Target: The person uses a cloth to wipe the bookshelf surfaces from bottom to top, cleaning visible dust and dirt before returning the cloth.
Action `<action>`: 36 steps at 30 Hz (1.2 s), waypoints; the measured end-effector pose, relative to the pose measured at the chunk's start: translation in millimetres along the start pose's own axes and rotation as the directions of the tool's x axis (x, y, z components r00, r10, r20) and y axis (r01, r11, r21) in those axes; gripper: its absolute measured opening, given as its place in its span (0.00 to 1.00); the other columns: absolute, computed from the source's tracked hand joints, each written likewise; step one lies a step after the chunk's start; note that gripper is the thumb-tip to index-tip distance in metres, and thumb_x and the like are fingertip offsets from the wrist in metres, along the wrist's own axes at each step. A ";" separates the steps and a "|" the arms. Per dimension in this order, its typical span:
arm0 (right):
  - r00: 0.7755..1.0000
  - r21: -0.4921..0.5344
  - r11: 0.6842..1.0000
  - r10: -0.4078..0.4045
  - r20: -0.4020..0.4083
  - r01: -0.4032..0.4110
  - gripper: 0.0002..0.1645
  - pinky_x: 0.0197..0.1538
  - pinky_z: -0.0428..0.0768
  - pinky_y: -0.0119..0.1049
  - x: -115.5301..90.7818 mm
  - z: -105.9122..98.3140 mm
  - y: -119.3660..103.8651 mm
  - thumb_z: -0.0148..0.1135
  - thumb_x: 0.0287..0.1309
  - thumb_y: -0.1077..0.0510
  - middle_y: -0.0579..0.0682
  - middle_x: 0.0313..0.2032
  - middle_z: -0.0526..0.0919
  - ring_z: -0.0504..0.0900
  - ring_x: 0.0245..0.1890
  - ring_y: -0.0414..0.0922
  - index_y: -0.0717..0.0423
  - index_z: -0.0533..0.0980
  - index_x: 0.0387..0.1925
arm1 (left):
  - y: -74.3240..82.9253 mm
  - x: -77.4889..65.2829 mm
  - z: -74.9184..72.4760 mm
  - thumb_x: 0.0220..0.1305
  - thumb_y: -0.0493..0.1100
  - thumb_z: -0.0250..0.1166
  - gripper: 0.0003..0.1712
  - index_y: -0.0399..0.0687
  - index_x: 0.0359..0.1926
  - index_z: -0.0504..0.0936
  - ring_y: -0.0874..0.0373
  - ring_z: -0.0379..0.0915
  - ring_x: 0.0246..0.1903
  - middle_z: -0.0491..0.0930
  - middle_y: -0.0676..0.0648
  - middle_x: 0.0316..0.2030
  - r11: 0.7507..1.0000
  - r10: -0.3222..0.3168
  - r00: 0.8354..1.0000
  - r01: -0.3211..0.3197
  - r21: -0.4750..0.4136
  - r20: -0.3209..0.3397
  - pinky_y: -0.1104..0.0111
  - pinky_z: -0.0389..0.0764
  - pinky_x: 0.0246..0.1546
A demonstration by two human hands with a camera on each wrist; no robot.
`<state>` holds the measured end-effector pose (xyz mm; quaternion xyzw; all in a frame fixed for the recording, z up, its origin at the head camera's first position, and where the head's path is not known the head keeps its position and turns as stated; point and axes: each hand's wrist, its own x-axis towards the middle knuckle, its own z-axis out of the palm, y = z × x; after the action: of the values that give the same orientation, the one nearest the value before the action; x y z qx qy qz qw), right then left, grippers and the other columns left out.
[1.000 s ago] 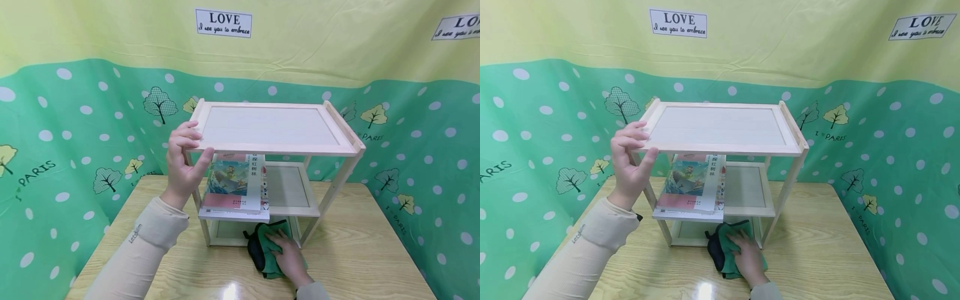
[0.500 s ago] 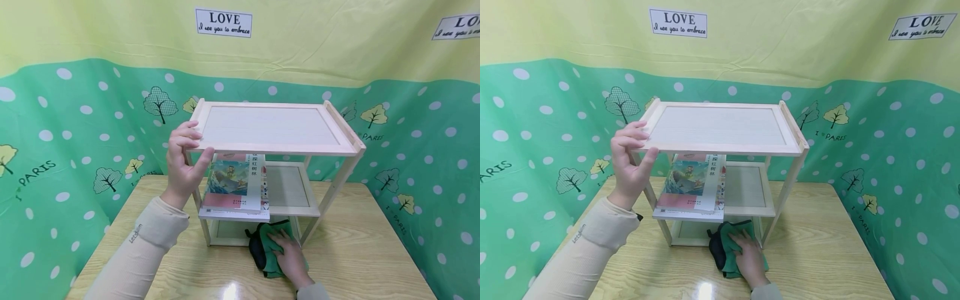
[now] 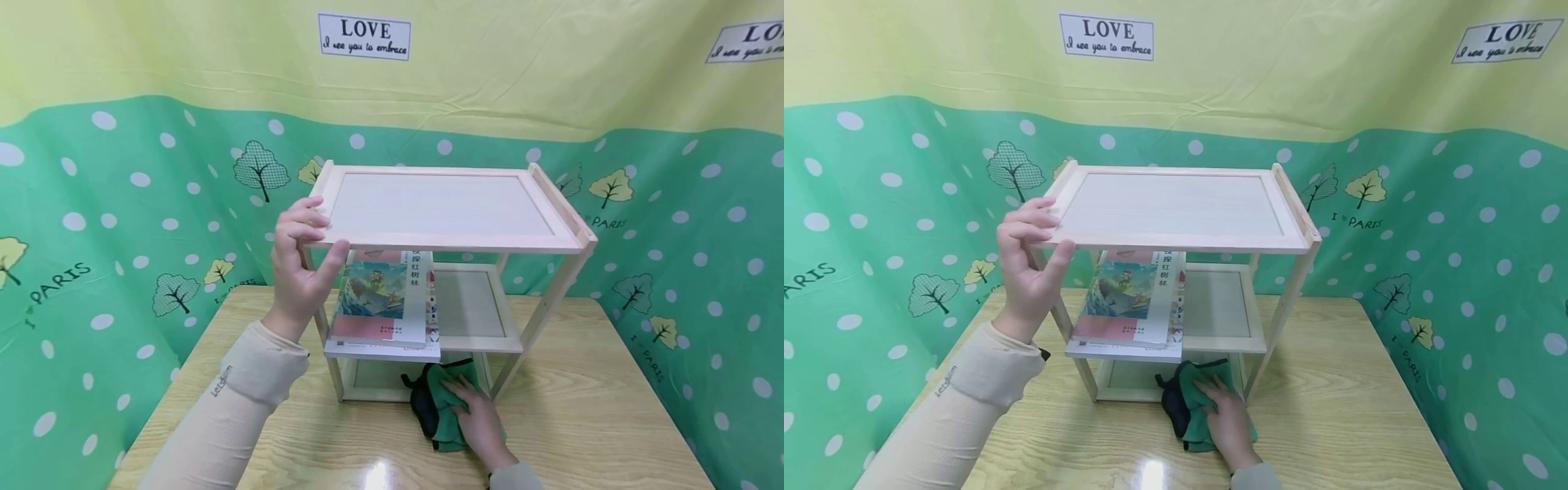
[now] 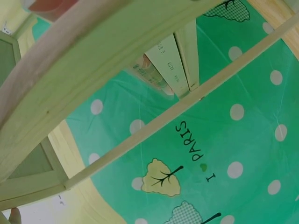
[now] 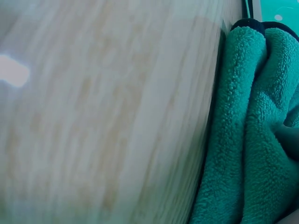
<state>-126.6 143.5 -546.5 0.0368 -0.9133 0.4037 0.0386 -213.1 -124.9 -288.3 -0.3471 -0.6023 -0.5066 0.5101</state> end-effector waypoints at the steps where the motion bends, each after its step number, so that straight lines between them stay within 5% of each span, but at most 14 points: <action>1: 1.000 0.007 1.000 0.005 0.002 -0.005 0.24 0.66 0.67 0.69 0.1 -0.1 0.5 0.63 0.56 0.70 0.64 0.64 0.74 0.69 0.66 0.66 0.53 0.82 0.54 | -0.1 -0.1 -0.1 0.64 0.54 0.65 0.29 0.31 0.32 0.64 0.43 0.71 0.57 0.74 0.53 0.41 1.000 0.000 1.000 0.000 0.001 -0.001 0.49 0.69 0.67; 11: 0.998 0.113 0.992 0.051 0.023 -0.053 0.24 0.67 0.68 0.66 -0.8 -5.7 1.3 0.59 0.59 0.71 0.62 0.64 0.74 0.69 0.67 0.65 0.52 0.81 0.56 | -0.7 -0.3 0.9 0.64 0.54 0.65 0.29 0.31 0.32 0.65 0.40 0.71 0.57 0.74 0.55 0.42 1.000 0.000 1.000 0.000 -0.005 0.006 0.49 0.70 0.67; 36: 0.985 0.238 0.966 0.130 -0.111 -0.101 0.26 0.67 0.73 0.55 -20.9 -37.2 -16.4 0.60 0.57 0.72 0.53 0.59 0.81 0.76 0.63 0.57 0.50 0.81 0.55 | -0.8 -0.7 1.8 0.63 0.53 0.65 0.29 0.31 0.32 0.65 0.42 0.71 0.57 0.73 0.56 0.43 1.000 0.000 1.000 0.000 -0.022 -0.008 0.49 0.69 0.67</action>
<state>-102.7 160.8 -511.6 -0.0379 -0.8563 0.5106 0.0677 -214.1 -123.2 -289.1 -0.3508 -0.5947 -0.5144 0.5086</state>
